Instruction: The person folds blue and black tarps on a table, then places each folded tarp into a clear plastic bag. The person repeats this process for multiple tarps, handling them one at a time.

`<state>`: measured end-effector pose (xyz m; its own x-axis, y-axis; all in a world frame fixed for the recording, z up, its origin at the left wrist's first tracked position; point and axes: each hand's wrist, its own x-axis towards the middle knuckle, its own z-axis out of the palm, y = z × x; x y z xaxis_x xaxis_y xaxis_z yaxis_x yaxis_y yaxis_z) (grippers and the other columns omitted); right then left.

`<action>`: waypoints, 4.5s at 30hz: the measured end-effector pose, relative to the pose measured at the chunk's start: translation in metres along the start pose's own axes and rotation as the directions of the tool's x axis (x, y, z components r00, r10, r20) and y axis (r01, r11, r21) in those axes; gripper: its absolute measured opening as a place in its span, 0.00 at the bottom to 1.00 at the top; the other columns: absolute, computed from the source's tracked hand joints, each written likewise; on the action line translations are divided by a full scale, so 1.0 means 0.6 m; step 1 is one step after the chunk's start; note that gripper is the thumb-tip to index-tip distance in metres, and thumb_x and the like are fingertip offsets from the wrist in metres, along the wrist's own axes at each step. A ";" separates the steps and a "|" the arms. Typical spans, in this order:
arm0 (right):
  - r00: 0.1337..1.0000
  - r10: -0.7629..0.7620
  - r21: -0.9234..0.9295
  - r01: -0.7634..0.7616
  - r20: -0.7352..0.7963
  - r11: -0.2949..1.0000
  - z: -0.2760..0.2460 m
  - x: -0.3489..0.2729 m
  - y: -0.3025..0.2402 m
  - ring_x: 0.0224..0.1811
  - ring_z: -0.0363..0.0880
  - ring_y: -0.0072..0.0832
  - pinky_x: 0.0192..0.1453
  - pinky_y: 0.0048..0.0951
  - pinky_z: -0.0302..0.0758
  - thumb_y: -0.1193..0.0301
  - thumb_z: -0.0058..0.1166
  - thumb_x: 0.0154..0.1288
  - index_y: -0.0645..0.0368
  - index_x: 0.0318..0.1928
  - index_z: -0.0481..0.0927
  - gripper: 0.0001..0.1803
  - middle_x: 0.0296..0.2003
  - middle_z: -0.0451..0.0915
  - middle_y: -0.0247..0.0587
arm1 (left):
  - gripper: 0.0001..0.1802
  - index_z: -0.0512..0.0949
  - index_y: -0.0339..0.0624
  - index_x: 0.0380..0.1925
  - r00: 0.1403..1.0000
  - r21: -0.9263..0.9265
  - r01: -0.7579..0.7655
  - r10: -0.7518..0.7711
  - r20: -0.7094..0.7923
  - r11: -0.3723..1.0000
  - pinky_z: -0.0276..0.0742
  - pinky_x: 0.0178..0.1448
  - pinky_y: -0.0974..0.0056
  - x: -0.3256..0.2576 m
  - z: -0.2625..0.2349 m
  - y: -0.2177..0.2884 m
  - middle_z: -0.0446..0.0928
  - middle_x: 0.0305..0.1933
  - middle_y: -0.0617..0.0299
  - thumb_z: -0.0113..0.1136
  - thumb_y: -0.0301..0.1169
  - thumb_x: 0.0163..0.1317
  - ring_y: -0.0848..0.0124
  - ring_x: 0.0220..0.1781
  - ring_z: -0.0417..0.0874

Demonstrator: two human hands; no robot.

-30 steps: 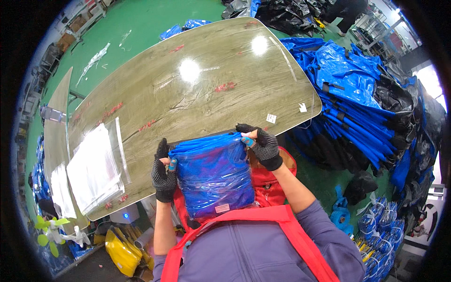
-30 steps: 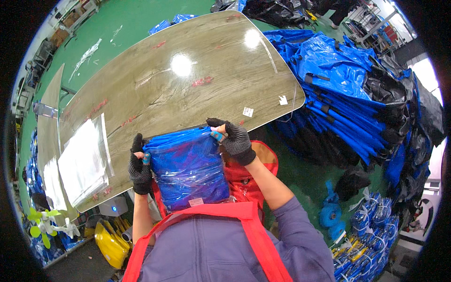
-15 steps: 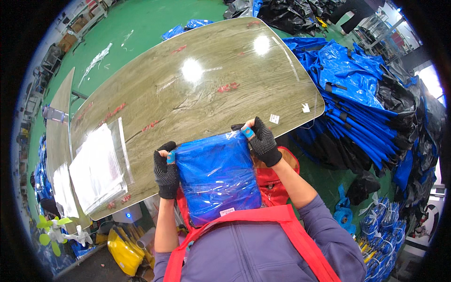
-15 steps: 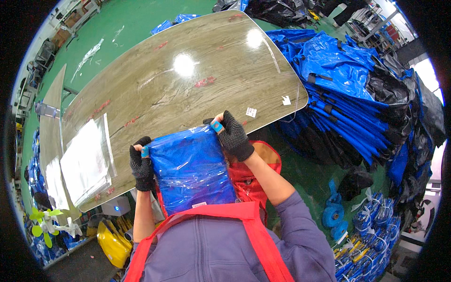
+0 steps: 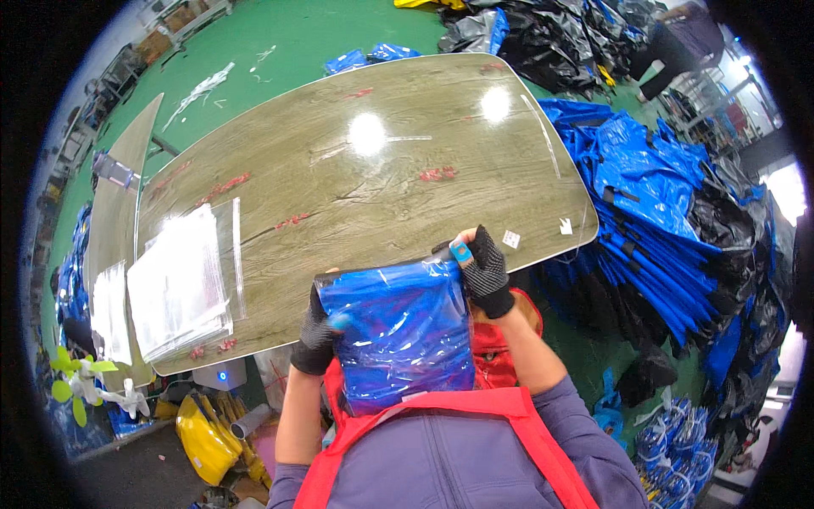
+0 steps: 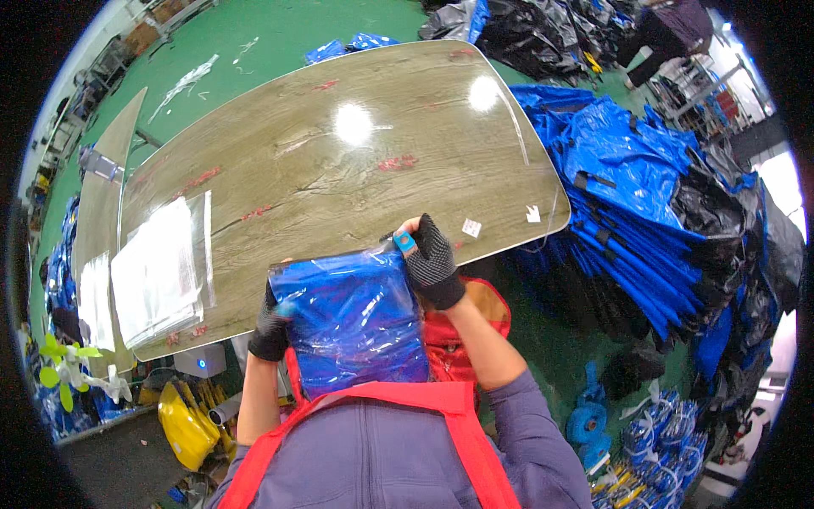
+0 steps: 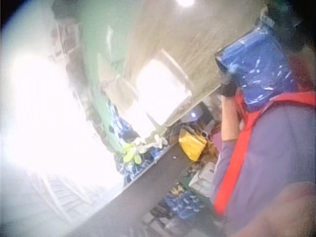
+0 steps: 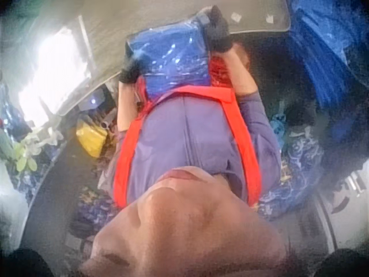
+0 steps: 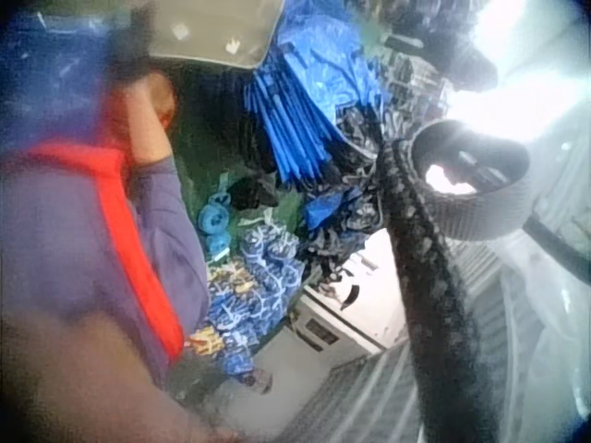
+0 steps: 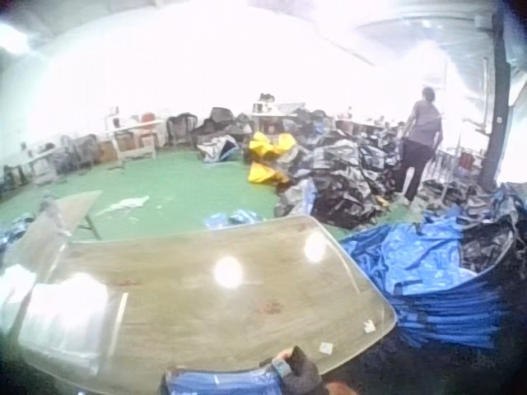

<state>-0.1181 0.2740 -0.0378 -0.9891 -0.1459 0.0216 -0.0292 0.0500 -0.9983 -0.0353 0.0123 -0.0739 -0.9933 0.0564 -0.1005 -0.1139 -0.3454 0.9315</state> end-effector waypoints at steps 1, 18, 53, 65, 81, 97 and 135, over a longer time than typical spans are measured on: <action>0.982 0.133 -0.050 -0.127 0.134 0.991 -0.002 0.002 -0.023 0.43 0.76 0.27 0.51 0.27 0.72 0.60 0.61 0.64 0.61 0.46 0.74 0.20 0.40 0.79 0.41 | 0.36 0.65 0.43 0.60 1.000 0.115 0.018 -0.018 -0.001 0.993 0.73 0.61 0.60 -0.006 0.007 0.007 0.73 0.55 0.56 0.66 0.50 0.58 0.68 0.54 0.76; 0.878 0.106 -0.301 0.045 0.466 0.953 -0.025 0.032 0.001 0.57 0.77 0.40 0.62 0.39 0.71 0.41 0.76 0.31 0.70 0.61 0.69 0.61 0.54 0.77 0.57 | 0.55 0.50 0.42 0.73 0.941 -0.284 0.096 0.006 0.339 0.954 0.55 0.74 0.57 -0.020 0.120 0.046 0.59 0.72 0.52 0.72 0.46 0.52 0.63 0.73 0.60; 0.527 0.182 -0.006 -0.318 0.830 0.948 -0.025 0.068 -0.026 0.49 0.76 0.26 0.57 0.32 0.72 0.62 0.77 0.34 0.61 0.48 0.79 0.36 0.45 0.79 0.37 | 0.12 0.77 0.36 0.32 0.934 0.231 -0.347 0.314 0.167 0.909 0.74 0.46 0.64 0.045 0.108 0.042 0.76 0.33 0.60 0.64 0.35 0.61 0.68 0.37 0.77; 0.841 -0.012 0.012 0.006 0.540 1.000 0.083 0.071 -0.004 0.47 0.74 0.26 0.54 0.31 0.73 0.58 0.65 0.58 0.57 0.50 0.68 0.26 0.45 0.75 0.40 | 0.41 0.61 0.40 0.64 0.979 0.096 -0.023 0.003 0.203 0.995 0.63 0.68 0.60 0.028 0.005 0.090 0.66 0.63 0.56 0.71 0.38 0.52 0.66 0.66 0.66; 0.989 -0.138 0.255 0.119 0.058 0.960 0.029 -0.092 0.049 0.56 0.77 0.33 0.62 0.34 0.70 0.64 0.55 0.69 0.63 0.52 0.81 0.18 0.54 0.79 0.48 | 0.15 0.71 0.41 0.49 0.968 0.221 -0.023 0.077 -0.238 0.975 0.57 0.70 0.63 0.015 -0.082 0.060 0.71 0.59 0.59 0.53 0.37 0.69 0.68 0.62 0.70; 0.987 -0.157 0.220 0.148 0.022 0.964 0.025 0.037 -0.021 0.36 0.77 0.18 0.44 0.24 0.74 0.60 0.54 0.70 0.62 0.34 0.82 0.16 0.31 0.83 0.34 | 0.09 0.70 0.43 0.42 0.818 0.536 -0.302 0.503 -0.279 0.789 0.65 0.52 0.72 0.078 -0.047 0.116 0.70 0.39 0.67 0.47 0.36 0.74 0.77 0.43 0.69; 0.710 0.200 0.023 -0.291 0.675 0.956 0.002 -0.010 -0.065 0.62 0.71 0.32 0.68 0.34 0.65 0.62 0.64 0.61 0.62 0.61 0.70 0.31 0.56 0.77 0.41 | 0.48 0.67 0.31 0.62 0.945 0.573 0.068 -0.237 0.226 0.816 0.69 0.64 0.61 -0.002 0.068 0.082 0.77 0.56 0.47 0.77 0.47 0.45 0.63 0.60 0.76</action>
<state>-0.1107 0.2716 0.0008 -0.6104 -0.7607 -0.2207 0.2632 0.0680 -0.9623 -0.0391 0.0335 -0.0138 -0.9076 0.3468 -0.2367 -0.1499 0.2589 0.9542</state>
